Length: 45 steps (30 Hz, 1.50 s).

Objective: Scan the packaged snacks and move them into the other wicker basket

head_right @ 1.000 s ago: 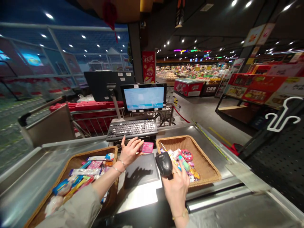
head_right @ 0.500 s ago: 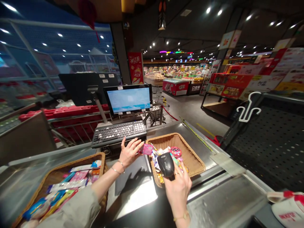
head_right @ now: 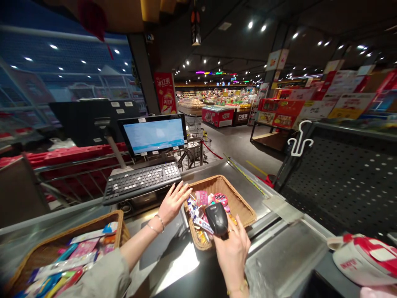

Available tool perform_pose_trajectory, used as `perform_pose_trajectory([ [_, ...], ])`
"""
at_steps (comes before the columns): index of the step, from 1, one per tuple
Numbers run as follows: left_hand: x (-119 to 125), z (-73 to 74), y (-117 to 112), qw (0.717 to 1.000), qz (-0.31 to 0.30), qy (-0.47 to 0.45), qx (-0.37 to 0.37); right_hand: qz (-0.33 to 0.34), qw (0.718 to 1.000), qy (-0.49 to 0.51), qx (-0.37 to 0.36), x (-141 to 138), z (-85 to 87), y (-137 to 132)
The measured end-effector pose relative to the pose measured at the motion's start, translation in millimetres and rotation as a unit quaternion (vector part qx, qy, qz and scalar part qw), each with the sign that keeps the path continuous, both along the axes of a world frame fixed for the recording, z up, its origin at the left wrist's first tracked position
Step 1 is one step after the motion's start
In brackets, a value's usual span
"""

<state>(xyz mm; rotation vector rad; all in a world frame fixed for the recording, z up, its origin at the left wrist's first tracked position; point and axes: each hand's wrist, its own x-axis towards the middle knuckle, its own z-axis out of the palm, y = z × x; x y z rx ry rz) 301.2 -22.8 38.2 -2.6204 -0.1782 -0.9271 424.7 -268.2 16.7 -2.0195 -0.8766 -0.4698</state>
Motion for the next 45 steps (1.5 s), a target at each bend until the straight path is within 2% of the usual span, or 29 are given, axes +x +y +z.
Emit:
perform_pose_trajectory([
  [4,-5,1.3,0,1.000,0.023,0.001,-0.004,-0.007,1.000,0.007,-0.003,1,0.5,3],
  [10,-28,5.3,3,0.997,0.064,0.001,-0.031,0.035,0.999,0.034,0.005,-4,1.9,19],
  [17,-74,5.3,6,0.991,0.119,0.010,-0.061,0.101,0.993,0.061,-0.001,-25,4.9,46],
  [28,-152,-0.3,0,0.971,0.225,0.022,-0.082,0.203,0.979,0.033,-0.007,-63,8.2,81],
  [36,-195,-5.4,-7,0.956,0.278,0.025,-0.093,0.241,0.970,0.030,-0.023,-87,7.7,96],
  [41,-220,-14.3,-10,0.945,0.311,0.025,-0.102,0.274,0.961,0.038,-0.008,-99,4.6,104],
  [45,-237,-21.0,-13,0.934,0.338,0.025,-0.112,0.282,0.959,0.034,-0.023,-108,0.5,109],
])
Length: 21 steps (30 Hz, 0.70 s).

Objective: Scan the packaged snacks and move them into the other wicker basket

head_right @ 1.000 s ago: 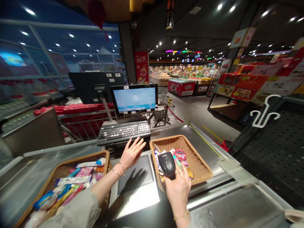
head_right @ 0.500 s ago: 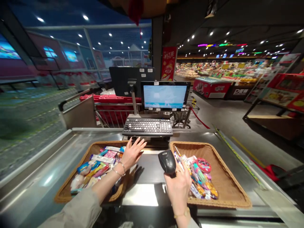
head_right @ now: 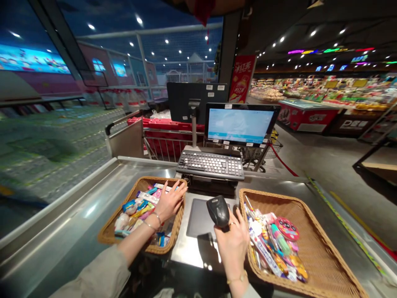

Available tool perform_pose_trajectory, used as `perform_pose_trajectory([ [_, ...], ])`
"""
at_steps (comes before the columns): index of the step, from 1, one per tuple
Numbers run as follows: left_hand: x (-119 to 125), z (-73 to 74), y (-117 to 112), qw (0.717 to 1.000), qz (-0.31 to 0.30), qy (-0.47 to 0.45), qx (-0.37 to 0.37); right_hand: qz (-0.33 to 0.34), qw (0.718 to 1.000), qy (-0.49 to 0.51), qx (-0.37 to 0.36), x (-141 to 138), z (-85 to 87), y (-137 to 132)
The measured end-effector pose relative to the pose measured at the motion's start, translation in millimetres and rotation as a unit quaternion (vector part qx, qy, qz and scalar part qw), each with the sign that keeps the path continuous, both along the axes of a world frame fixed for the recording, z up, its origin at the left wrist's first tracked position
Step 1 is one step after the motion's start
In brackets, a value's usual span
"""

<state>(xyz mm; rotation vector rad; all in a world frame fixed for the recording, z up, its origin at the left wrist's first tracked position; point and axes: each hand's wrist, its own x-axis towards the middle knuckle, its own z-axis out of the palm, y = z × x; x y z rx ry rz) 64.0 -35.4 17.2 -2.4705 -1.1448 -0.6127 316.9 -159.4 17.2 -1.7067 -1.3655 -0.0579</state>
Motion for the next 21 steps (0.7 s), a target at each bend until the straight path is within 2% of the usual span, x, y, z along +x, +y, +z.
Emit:
perform_pose_trajectory([
  [10,-45,-5.7,-7,0.998,0.063,-0.004,-0.030,0.016,1.000,-0.013,-0.010,-18,-1.0,6],
  [21,-116,-33.5,-10,0.985,0.152,-0.015,-0.083,0.037,0.998,-0.012,-0.042,-33,-1.7,11],
])
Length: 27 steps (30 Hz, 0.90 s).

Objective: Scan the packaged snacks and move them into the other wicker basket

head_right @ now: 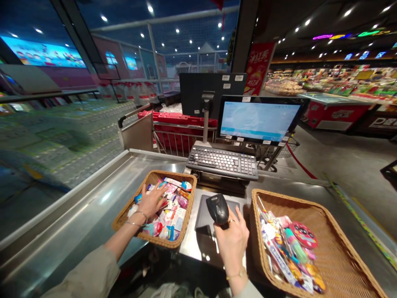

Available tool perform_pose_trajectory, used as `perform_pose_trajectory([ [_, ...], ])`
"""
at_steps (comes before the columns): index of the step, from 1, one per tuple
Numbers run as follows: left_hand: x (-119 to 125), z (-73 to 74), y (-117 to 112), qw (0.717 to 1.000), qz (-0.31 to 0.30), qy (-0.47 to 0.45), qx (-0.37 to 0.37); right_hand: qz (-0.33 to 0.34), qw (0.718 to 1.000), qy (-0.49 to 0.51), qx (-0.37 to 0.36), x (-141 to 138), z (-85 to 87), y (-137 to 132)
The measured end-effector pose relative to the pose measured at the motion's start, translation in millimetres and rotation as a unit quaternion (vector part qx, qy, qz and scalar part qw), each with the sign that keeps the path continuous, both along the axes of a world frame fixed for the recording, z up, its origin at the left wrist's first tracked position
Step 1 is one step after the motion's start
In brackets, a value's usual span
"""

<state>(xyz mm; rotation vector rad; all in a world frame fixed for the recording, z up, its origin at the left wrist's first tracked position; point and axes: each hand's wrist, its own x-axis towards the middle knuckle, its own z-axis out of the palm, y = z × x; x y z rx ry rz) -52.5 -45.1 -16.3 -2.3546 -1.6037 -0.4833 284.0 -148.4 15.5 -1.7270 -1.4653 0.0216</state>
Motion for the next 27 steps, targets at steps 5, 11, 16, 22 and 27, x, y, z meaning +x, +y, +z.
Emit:
perform_pose_trajectory([
  [5,-5,-2.3,-4,0.999,-0.005,0.012,-0.035,0.002,1.000,-0.001,0.004,-3,-2.3,2],
  [11,7,-1.4,-9,0.997,-0.026,0.049,-0.054,0.004,1.000,0.003,0.003,-4,-5.8,3],
  [16,14,4.3,-8,0.988,-0.009,0.087,-0.125,0.007,1.000,0.001,0.007,-2,-5.8,2],
  [22,18,19.1,-2,0.981,0.024,0.041,-0.186,0.003,1.000,-0.006,0.010,2,-5.2,0],
  [27,18,35.6,12,0.981,0.031,-0.027,-0.187,0.011,1.000,-0.007,0.020,1,-2.5,1],
])
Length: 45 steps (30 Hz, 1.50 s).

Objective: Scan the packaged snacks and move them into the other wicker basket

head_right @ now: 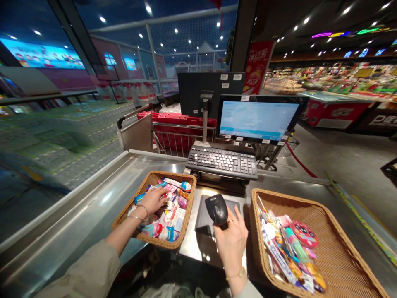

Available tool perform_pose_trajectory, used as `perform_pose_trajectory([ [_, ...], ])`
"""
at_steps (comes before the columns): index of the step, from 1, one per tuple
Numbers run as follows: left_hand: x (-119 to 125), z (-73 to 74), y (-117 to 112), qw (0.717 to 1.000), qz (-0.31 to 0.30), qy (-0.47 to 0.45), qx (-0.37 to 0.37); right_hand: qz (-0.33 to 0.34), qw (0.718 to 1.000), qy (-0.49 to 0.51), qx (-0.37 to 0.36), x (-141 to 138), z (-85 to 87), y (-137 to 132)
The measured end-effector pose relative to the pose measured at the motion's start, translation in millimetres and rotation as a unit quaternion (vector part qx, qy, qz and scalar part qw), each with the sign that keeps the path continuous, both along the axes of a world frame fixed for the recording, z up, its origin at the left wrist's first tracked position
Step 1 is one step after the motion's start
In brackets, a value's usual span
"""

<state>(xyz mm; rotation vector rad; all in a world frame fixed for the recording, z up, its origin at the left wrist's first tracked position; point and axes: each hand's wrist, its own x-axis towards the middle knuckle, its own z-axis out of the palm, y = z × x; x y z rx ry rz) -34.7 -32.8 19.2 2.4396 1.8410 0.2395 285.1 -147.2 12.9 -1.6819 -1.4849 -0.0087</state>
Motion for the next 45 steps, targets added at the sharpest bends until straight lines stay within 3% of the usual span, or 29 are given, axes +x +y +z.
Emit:
perform_pose_trajectory([
  [5,4,12.8,7,0.997,0.014,-0.067,0.023,-0.001,1.000,0.010,-0.010,0,1.3,0],
  [10,8,16.0,10,0.989,0.036,-0.133,0.046,-0.006,1.000,0.021,-0.019,2,1.5,-1],
  [17,11,3.5,13,0.975,0.101,-0.189,0.060,-0.016,0.999,0.022,-0.024,4,5.6,-4],
  [22,4,-8.2,9,0.975,0.133,-0.173,0.033,-0.011,1.000,0.015,-0.012,7,5.8,-5],
  [31,-19,-16.3,6,0.995,0.089,-0.047,-0.021,-0.006,1.000,0.017,-0.016,4,5.5,-5],
  [35,-21,-23.3,6,0.998,0.070,-0.004,-0.003,-0.006,1.000,0.016,-0.016,2,6.7,-4],
  [41,-20,-37.4,3,1.000,-0.026,0.012,0.011,-0.004,1.000,0.018,-0.017,2,9.1,-6],
  [45,-22,-50.6,3,0.998,-0.056,0.010,0.040,-0.003,1.000,0.014,-0.018,6,7.1,-7],
])
